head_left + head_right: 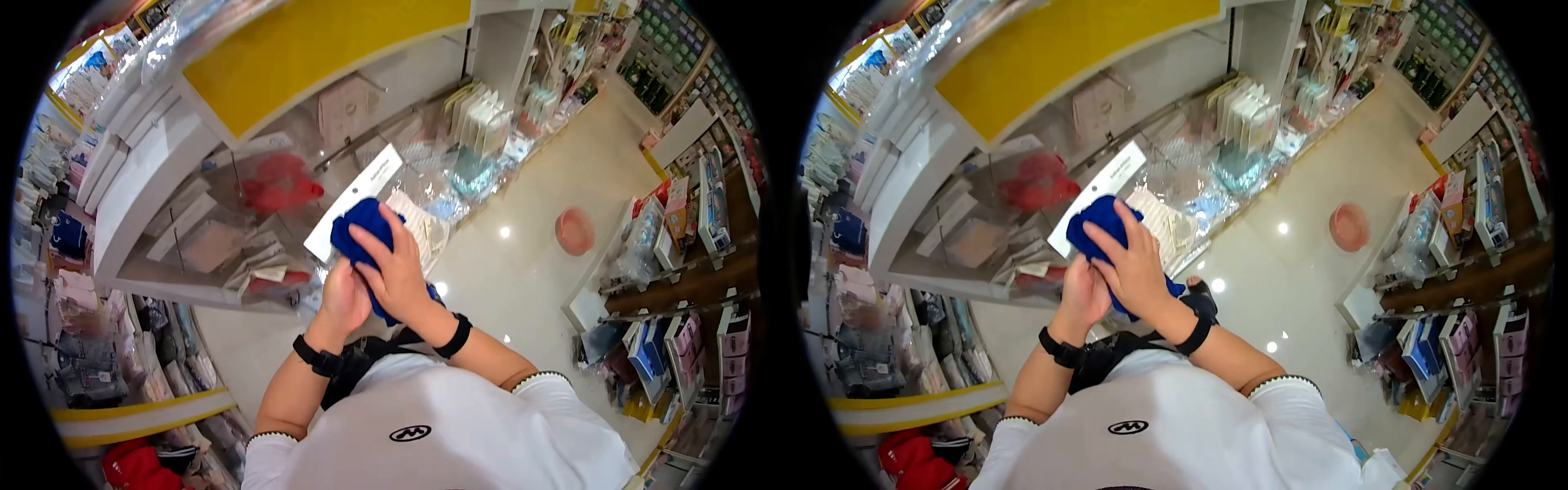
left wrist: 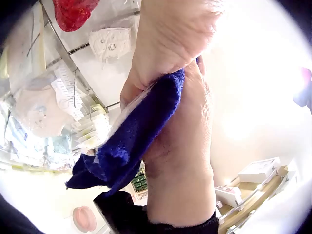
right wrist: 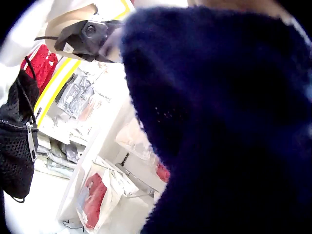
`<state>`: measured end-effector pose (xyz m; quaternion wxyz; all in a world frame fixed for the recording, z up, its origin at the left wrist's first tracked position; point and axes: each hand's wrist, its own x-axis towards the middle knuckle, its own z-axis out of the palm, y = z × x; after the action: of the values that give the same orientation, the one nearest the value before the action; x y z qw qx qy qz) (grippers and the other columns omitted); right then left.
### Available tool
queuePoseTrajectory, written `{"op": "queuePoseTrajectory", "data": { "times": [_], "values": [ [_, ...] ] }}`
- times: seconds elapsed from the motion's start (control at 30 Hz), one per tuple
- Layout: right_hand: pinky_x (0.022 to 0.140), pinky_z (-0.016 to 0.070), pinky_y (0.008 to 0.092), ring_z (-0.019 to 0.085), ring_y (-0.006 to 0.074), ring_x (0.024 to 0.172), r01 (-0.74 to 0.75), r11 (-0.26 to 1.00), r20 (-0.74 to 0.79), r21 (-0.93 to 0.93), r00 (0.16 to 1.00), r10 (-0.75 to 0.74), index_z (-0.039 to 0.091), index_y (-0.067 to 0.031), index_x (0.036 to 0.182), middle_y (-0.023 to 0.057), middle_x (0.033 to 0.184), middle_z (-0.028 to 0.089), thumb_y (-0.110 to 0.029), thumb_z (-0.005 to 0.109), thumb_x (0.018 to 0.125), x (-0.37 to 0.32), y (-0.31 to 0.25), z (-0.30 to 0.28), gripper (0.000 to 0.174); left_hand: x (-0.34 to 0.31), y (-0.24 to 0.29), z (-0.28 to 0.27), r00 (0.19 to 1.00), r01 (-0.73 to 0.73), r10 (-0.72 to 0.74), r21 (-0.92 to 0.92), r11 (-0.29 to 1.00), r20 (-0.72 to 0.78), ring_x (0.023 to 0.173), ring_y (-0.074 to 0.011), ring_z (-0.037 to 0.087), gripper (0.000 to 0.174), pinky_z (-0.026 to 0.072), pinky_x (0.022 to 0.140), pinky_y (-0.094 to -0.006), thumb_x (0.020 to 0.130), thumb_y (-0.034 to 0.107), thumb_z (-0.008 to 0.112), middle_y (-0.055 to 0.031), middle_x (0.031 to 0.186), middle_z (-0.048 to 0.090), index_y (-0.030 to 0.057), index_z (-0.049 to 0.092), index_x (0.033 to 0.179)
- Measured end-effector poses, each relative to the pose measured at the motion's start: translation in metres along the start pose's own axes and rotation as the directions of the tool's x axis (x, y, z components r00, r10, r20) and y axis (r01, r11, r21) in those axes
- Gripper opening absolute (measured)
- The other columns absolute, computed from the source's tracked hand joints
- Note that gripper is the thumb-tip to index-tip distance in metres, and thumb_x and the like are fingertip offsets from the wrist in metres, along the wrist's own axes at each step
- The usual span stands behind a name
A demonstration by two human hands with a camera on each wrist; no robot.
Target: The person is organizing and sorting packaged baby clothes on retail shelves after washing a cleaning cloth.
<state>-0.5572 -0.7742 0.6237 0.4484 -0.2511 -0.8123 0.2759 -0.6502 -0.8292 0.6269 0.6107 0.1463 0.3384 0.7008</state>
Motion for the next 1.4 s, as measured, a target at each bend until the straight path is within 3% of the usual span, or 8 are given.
{"op": "queuePoseTrajectory", "data": {
  "times": [0.2,0.4,0.5,0.67,0.73,1.1,1.27,1.4],
  "values": [
    [0.096,0.0314,0.0386,0.041,0.0357,0.111,-0.223,0.95,-0.084,0.217,0.966,0.246,0.05,-0.011,0.118,0.0203,0.124,0.04,-0.015,0.054,0.079,0.004,0.05,0.007,0.04,-0.012,0.006,0.006,0.984,0.114,-0.1,-0.092,0.989,0.149,0.122,-0.0189,0.035,0.045,0.0276,0.101,-0.0366,0.095,0.03,0.031,-0.0052,0.134,0.035,0.0089,0.027,0.134],
    [0.09,0.0388,0.0265,0.05,0.0158,0.105,-0.826,0.096,0.685,0.556,0.52,0.51,0.046,-0.0055,0.124,0.0088,0.119,0.05,-0.021,0.056,0.085,-0.03,0.088,-0.017,0.043,-0.024,0.03,-0.02,0.981,0.145,-0.132,-0.089,0.985,0.143,0.119,-0.0225,0.04,0.044,0.0308,0.099,-0.0371,0.094,0.027,0.033,-0.0106,0.13,0.041,0.0027,0.032,0.131],
    [0.085,0.0442,0.0304,0.053,0.0181,0.101,-0.744,-0.024,0.519,0.668,0.443,0.731,0.04,-0.0042,0.127,0.0104,0.116,0.052,-0.025,0.059,0.083,-0.052,0.123,-0.031,0.052,-0.027,0.044,-0.034,0.995,0.064,-0.07,0.073,0.995,0.077,0.12,-0.0232,0.039,0.044,0.0294,0.101,-0.0369,0.093,0.02,0.034,-0.0114,0.131,0.039,0.0008,0.029,0.132],
    [0.089,0.0404,0.0299,0.051,0.0189,0.104,-0.608,0.354,0.273,0.711,0.702,0.658,0.043,-0.0083,0.125,0.0089,0.117,0.051,-0.017,0.053,0.086,0.003,0.051,-0.067,0.041,-0.013,0.025,-0.032,0.998,0.003,-0.014,0.192,0.981,0.057,0.123,-0.0218,0.035,0.061,0.0242,0.103,-0.0342,0.078,0.002,0.04,-0.0126,0.134,0.033,0.0001,0.02,0.136],
    [0.099,0.0286,0.0356,0.037,0.024,0.119,-0.26,0.878,0.104,0.402,0.966,0.238,0.049,-0.0116,0.12,0.0117,0.129,0.039,-0.013,0.057,0.08,0.004,0.043,-0.045,0.041,-0.01,0.012,-0.017,0.997,0.04,-0.062,0.435,0.9,0.037,0.119,-0.0176,0.037,0.065,0.0278,0.1,-0.0308,0.074,0.0,0.041,-0.0096,0.13,0.037,0.0002,0.021,0.136],
    [0.093,0.0328,0.029,0.044,0.0243,0.111,-0.359,0.86,0.19,0.363,0.932,0.309,0.054,-0.0041,0.111,0.0126,0.114,0.048,-0.019,0.051,0.086,0.014,0.056,0.003,0.029,-0.025,-0.002,-0.01,0.971,0.067,-0.212,0.728,0.682,0.109,0.117,-0.0173,0.035,0.063,0.0309,0.095,-0.0267,0.08,0.006,0.044,-0.0146,0.131,0.034,-0.0033,0.018,0.136],
    [0.079,0.0496,0.0335,0.061,0.0206,0.088,-0.735,-0.413,0.832,0.538,0.384,0.4,0.055,-0.0048,0.108,0.01,0.105,0.06,-0.029,0.05,0.087,-0.032,0.137,-0.003,0.032,-0.033,0.03,-0.027,0.954,0.244,-0.271,0.195,0.95,0.125,0.111,-0.0217,0.047,0.049,0.0348,0.096,-0.0316,0.084,0.011,0.043,-0.0178,0.125,0.045,-0.0066,0.031,0.129],
    [0.086,0.0471,0.035,0.058,0.0224,0.097,-0.587,-0.476,0.75,0.655,0.426,0.506,0.048,-0.0031,0.12,0.0124,0.112,0.057,-0.029,0.044,0.089,-0.083,0.153,-0.006,0.04,-0.019,0.04,-0.029,0.987,0.149,-0.137,-0.159,0.976,0.083,0.107,-0.0264,0.051,0.042,0.0388,0.094,-0.0369,0.083,0.007,0.043,-0.0187,0.118,0.05,-0.0046,0.038,0.123]
  ]
}}
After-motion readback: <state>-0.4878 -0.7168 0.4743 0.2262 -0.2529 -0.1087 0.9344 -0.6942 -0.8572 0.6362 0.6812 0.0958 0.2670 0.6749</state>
